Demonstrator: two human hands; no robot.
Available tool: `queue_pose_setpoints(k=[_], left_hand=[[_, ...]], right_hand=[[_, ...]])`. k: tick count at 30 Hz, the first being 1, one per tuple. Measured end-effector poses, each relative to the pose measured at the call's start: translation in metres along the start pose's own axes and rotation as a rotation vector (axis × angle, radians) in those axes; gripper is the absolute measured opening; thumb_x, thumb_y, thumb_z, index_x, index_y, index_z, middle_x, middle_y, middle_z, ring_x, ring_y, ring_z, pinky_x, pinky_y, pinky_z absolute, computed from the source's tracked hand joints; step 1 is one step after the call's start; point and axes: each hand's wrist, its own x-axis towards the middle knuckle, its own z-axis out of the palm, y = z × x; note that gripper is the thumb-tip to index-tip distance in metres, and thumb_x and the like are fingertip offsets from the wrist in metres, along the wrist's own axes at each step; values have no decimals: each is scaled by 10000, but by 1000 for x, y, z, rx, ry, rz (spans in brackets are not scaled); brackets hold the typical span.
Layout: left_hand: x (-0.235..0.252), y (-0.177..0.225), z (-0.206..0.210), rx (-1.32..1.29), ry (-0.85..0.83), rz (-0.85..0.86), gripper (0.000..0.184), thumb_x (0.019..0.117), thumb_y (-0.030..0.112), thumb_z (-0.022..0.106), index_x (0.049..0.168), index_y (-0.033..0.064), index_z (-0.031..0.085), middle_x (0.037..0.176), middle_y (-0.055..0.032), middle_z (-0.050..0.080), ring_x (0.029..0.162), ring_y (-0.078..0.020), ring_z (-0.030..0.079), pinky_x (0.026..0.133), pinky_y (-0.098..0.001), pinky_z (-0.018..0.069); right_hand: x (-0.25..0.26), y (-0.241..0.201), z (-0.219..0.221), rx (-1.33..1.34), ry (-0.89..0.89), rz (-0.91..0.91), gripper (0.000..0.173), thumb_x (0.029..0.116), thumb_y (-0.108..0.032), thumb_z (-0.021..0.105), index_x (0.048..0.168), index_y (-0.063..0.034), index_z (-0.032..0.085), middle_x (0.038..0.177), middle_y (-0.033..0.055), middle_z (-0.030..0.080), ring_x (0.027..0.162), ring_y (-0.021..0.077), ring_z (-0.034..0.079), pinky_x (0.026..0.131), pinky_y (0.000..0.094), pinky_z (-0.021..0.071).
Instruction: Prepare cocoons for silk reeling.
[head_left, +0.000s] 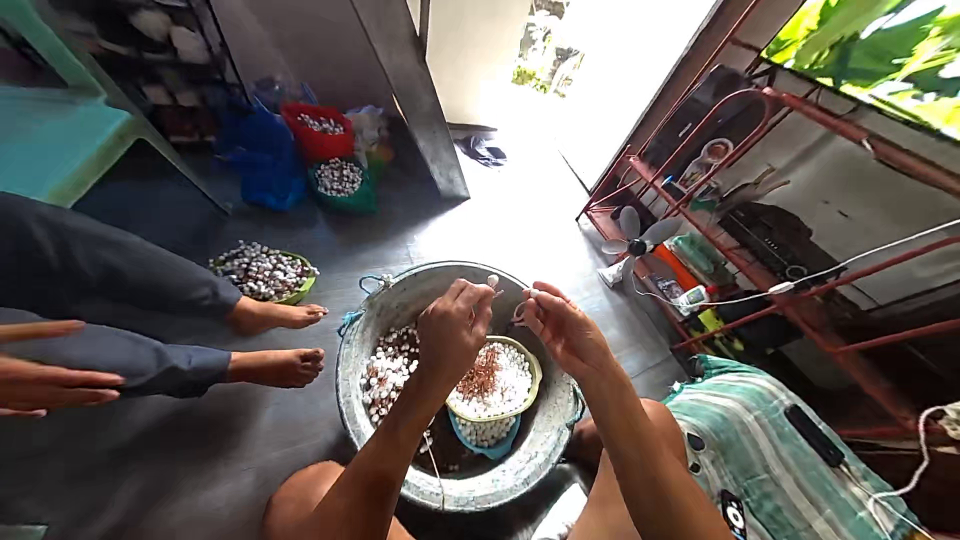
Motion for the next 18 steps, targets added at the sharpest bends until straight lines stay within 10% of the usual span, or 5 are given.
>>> queue_pose_setpoints(k=[18], left_hand=[[3,14,-18,-46,18,31,189,1007,196,615,1100,115,759,994,-71,704,757,-169,661,651,-359,558]], right_hand=[[-11,-6,13,-103,-109,-48,254,1031,-23,490,1244,6,624,1118,116,702,958,164,714,911,291,595]])
